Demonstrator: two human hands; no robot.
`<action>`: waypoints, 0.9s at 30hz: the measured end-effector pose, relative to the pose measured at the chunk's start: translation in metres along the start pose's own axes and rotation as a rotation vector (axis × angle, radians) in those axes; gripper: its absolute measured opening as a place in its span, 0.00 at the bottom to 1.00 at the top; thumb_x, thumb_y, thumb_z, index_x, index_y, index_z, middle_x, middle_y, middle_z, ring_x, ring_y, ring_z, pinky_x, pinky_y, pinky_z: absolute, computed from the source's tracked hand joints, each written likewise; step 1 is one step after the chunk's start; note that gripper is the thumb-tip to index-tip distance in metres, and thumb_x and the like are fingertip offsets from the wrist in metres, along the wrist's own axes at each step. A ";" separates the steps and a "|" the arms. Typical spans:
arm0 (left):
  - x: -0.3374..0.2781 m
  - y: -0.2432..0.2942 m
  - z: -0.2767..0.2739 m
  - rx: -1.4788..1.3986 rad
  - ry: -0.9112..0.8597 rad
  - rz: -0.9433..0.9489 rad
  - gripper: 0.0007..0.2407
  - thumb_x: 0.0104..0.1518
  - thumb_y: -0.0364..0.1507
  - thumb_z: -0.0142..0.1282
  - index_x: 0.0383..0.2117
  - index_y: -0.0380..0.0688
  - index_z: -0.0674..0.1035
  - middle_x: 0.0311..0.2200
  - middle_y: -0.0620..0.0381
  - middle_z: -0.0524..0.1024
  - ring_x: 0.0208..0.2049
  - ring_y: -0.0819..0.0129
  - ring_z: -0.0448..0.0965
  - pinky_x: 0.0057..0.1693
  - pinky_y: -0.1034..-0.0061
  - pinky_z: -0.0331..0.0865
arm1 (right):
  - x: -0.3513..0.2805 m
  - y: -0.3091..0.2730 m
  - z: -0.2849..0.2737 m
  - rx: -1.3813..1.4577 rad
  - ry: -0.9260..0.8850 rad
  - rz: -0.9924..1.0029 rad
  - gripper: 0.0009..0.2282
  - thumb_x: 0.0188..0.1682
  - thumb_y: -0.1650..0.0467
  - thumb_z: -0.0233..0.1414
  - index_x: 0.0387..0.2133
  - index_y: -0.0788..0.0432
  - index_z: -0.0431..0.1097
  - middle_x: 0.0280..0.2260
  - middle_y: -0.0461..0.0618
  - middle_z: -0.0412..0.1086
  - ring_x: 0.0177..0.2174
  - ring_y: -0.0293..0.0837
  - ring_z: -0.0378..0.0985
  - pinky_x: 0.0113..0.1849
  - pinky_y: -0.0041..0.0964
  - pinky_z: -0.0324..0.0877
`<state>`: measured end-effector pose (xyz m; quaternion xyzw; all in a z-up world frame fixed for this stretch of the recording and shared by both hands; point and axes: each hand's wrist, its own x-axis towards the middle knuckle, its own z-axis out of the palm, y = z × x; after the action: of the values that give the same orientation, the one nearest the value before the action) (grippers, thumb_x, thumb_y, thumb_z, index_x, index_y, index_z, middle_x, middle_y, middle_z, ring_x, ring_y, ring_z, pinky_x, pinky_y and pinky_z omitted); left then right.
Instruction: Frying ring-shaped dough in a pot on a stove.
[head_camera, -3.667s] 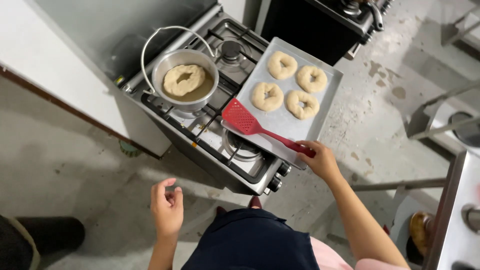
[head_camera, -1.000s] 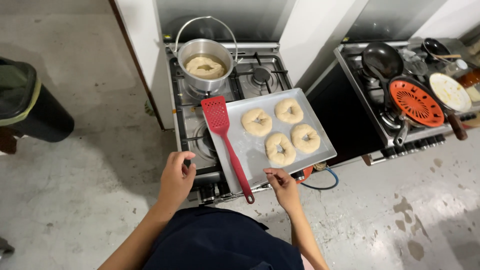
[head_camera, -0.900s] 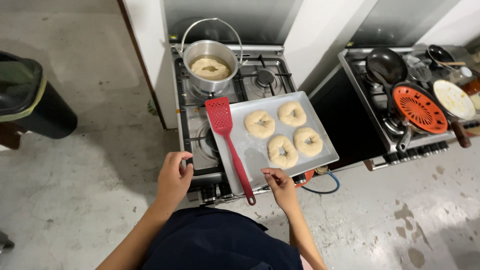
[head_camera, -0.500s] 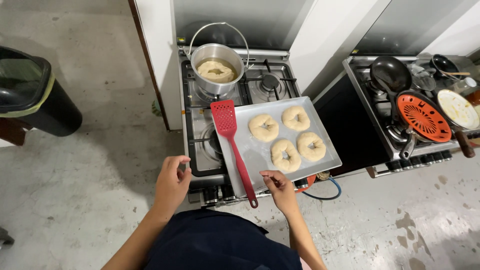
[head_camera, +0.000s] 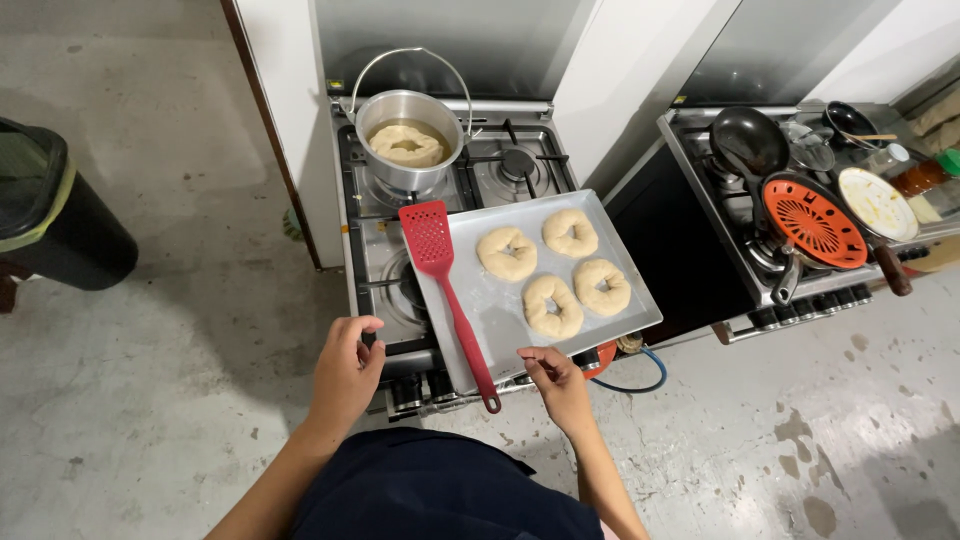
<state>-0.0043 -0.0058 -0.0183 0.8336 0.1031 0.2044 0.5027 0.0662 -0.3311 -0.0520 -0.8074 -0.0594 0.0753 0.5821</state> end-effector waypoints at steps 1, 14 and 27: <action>-0.001 0.001 0.001 -0.011 0.003 0.009 0.10 0.55 0.23 0.58 0.43 0.44 0.77 0.40 0.58 0.74 0.24 0.72 0.73 0.35 0.76 0.70 | -0.001 -0.001 0.000 0.001 -0.003 0.005 0.08 0.53 0.73 0.54 0.43 0.61 0.79 0.29 0.39 0.71 0.27 0.29 0.68 0.30 0.25 0.65; -0.005 -0.001 0.003 -0.011 0.024 -0.001 0.10 0.55 0.23 0.58 0.43 0.44 0.77 0.40 0.58 0.74 0.25 0.73 0.73 0.35 0.77 0.71 | 0.002 0.000 -0.001 0.016 -0.038 -0.023 0.08 0.53 0.73 0.54 0.43 0.61 0.78 0.32 0.40 0.69 0.30 0.30 0.69 0.32 0.26 0.66; -0.008 0.008 0.001 0.001 -0.008 -0.016 0.10 0.56 0.23 0.57 0.43 0.44 0.77 0.40 0.58 0.73 0.24 0.73 0.72 0.34 0.77 0.70 | -0.002 -0.001 0.007 0.046 -0.084 -0.050 0.08 0.53 0.74 0.54 0.43 0.62 0.78 0.34 0.41 0.70 0.33 0.32 0.71 0.37 0.26 0.68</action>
<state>-0.0116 -0.0136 -0.0133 0.8338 0.1079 0.1968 0.5044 0.0632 -0.3247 -0.0534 -0.7882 -0.1023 0.0960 0.5992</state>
